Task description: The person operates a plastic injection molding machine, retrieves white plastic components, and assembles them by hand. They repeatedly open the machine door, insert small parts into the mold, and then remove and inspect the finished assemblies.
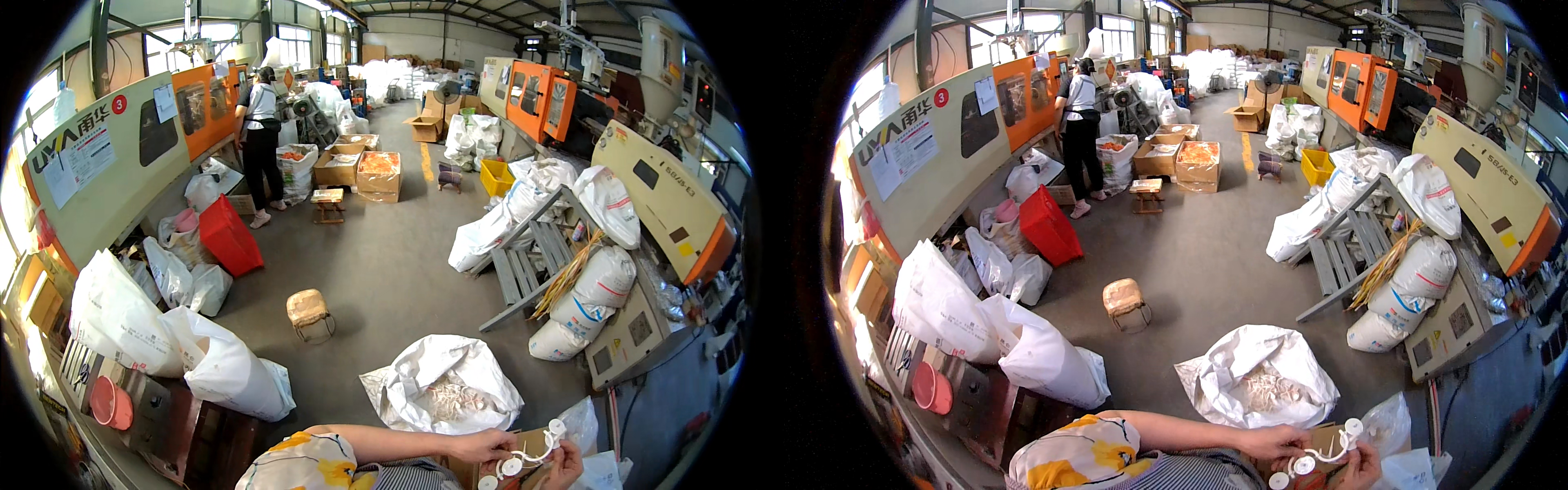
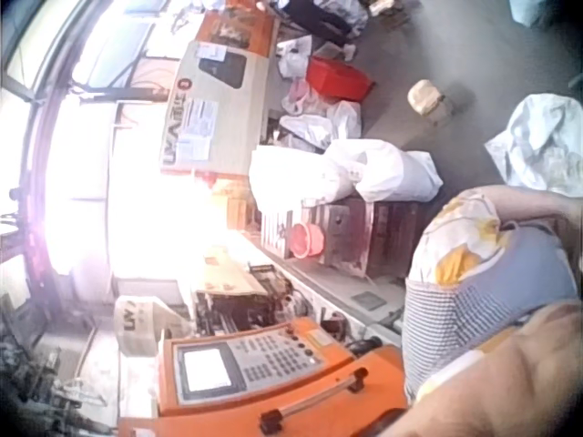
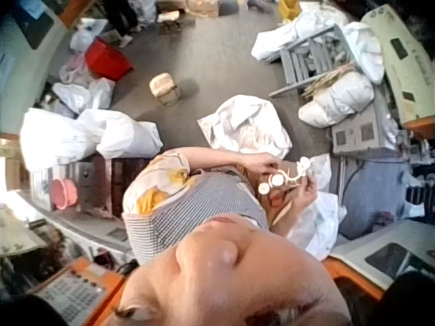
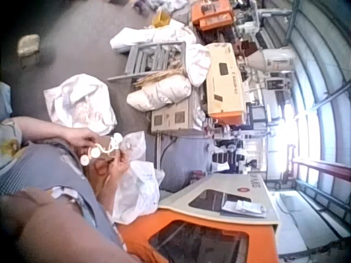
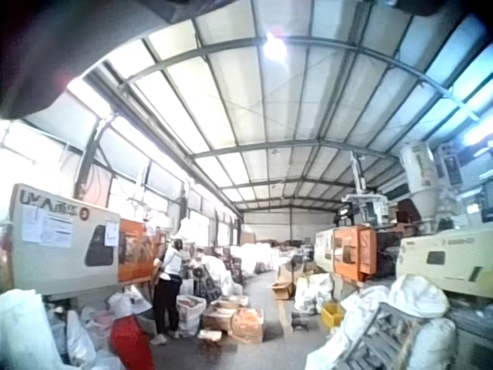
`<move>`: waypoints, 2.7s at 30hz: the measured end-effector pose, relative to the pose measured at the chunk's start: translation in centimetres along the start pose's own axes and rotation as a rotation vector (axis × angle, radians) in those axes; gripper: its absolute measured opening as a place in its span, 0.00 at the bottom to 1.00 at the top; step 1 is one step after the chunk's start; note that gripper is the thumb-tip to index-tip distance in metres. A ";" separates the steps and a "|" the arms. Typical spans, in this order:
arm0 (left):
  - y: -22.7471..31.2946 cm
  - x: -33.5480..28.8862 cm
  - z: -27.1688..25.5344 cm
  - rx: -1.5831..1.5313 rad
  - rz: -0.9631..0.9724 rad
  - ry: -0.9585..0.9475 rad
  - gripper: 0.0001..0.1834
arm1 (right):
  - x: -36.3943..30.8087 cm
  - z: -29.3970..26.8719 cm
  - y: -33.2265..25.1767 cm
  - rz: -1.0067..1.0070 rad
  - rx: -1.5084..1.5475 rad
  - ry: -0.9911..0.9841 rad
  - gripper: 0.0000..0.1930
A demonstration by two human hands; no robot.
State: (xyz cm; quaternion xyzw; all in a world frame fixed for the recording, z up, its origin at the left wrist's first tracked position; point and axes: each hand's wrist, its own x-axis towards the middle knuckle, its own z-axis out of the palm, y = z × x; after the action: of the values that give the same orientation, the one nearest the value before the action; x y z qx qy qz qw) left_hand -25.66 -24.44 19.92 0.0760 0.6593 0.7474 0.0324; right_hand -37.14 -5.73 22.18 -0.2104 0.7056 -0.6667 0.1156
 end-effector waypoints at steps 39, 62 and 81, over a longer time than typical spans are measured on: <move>-2.4 4.8 2.5 -0.156 -0.075 -0.037 0.08 | -5.3 -4.8 0.6 -0.121 -0.659 0.133 0.12; 0.0 3.0 1.7 0.517 0.442 0.418 0.07 | -4.0 1.3 -2.2 -0.463 -0.669 -0.106 0.08; -0.3 2.8 2.6 0.597 0.493 0.329 0.09 | -3.5 0.2 0.5 -0.153 -0.512 0.066 0.09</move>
State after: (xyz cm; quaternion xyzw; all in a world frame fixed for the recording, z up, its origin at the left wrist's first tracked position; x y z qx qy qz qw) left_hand -27.98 -21.41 20.10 0.1171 0.8053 0.5110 -0.2767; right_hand -34.03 -4.31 21.27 -0.2638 0.8367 -0.4798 -0.0152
